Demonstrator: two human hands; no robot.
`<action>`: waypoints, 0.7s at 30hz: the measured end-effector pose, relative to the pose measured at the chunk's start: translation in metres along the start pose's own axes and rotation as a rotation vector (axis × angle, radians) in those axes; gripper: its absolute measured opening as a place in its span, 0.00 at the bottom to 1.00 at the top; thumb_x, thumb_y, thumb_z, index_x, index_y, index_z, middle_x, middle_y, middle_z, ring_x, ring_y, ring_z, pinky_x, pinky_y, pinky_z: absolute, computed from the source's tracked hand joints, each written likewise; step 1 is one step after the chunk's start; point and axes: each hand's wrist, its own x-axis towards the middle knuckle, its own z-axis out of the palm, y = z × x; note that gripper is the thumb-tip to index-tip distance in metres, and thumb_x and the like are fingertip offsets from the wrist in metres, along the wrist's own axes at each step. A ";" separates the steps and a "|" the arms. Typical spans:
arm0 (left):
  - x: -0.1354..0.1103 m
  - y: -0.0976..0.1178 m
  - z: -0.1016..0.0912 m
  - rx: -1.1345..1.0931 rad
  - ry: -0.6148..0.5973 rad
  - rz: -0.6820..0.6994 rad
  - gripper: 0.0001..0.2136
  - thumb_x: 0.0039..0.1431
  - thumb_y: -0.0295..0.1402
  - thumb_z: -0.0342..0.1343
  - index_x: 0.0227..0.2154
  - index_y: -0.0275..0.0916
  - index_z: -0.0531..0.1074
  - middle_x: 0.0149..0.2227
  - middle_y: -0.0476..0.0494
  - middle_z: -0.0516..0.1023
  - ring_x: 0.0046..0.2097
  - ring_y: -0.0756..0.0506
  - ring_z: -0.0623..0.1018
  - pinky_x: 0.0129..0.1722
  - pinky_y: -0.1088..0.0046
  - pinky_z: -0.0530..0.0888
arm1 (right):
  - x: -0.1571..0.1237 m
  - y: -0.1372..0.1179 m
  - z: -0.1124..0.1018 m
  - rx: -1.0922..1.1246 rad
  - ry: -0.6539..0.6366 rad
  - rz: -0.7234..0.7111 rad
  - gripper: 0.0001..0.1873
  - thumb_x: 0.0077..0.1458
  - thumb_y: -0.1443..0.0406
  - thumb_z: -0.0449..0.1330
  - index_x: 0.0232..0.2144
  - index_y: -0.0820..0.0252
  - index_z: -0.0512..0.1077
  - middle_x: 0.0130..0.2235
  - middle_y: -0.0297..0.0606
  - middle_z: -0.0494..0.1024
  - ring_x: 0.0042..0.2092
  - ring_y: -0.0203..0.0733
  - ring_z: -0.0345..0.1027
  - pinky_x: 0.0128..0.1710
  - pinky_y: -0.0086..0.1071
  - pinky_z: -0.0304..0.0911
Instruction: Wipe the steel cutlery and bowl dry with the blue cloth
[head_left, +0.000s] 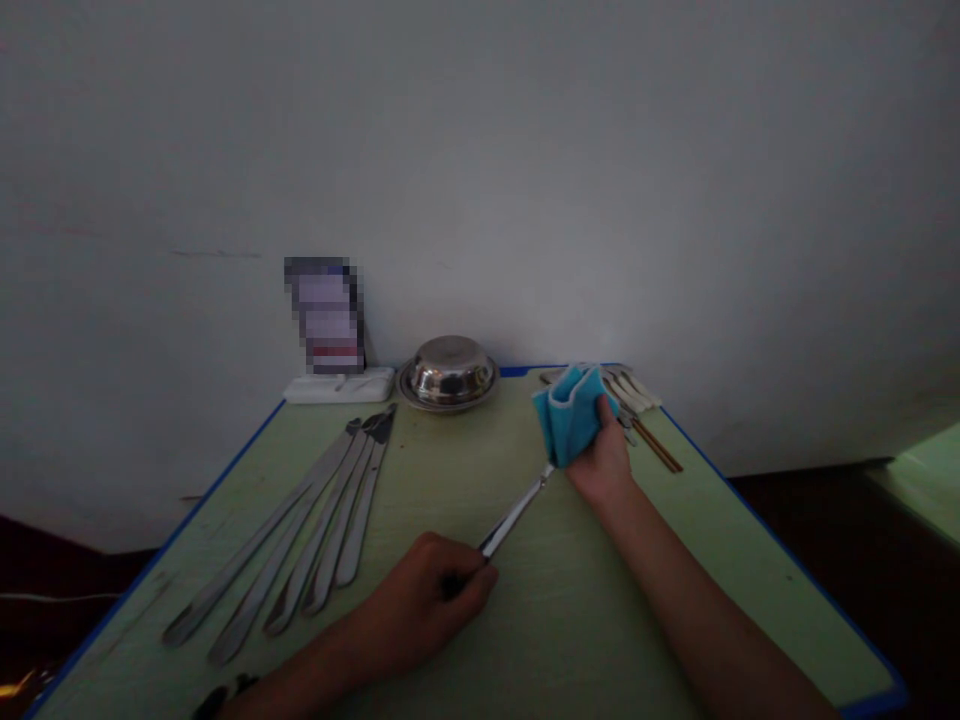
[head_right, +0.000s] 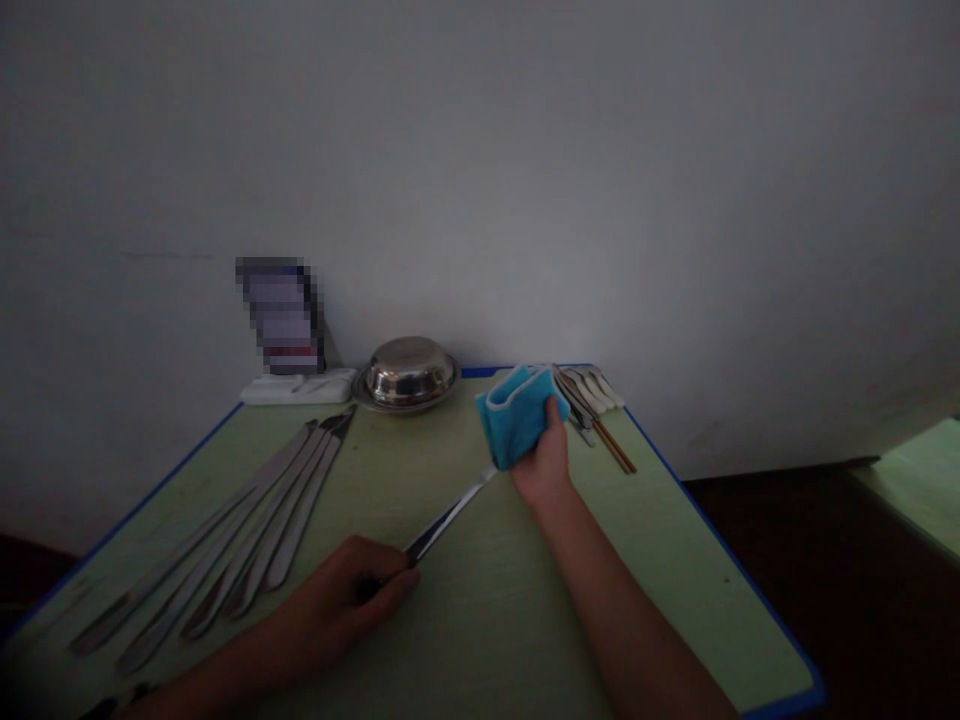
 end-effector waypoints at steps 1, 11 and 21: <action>0.000 0.000 0.000 0.003 -0.002 0.000 0.17 0.59 0.34 0.42 0.15 0.38 0.50 0.18 0.56 0.49 0.21 0.55 0.55 0.22 0.77 0.53 | 0.002 -0.004 -0.002 0.026 -0.015 -0.033 0.18 0.57 0.56 0.45 0.29 0.57 0.71 0.24 0.32 0.76 0.27 0.36 0.70 0.31 0.33 0.67; 0.000 -0.001 0.001 0.007 -0.062 -0.029 0.18 0.60 0.36 0.41 0.15 0.38 0.51 0.17 0.56 0.48 0.21 0.55 0.54 0.21 0.77 0.52 | 0.007 0.003 -0.016 0.147 -0.188 -0.052 0.20 0.54 0.54 0.44 0.18 0.59 0.62 0.14 0.27 0.57 0.16 0.30 0.49 0.14 0.22 0.46; 0.002 0.002 0.002 -0.052 -0.020 -0.086 0.18 0.62 0.40 0.39 0.18 0.38 0.56 0.19 0.56 0.52 0.22 0.54 0.57 0.23 0.77 0.55 | -0.001 0.018 -0.010 0.173 -0.141 -0.010 0.17 0.50 0.56 0.46 0.16 0.59 0.60 0.12 0.27 0.57 0.13 0.29 0.47 0.12 0.21 0.42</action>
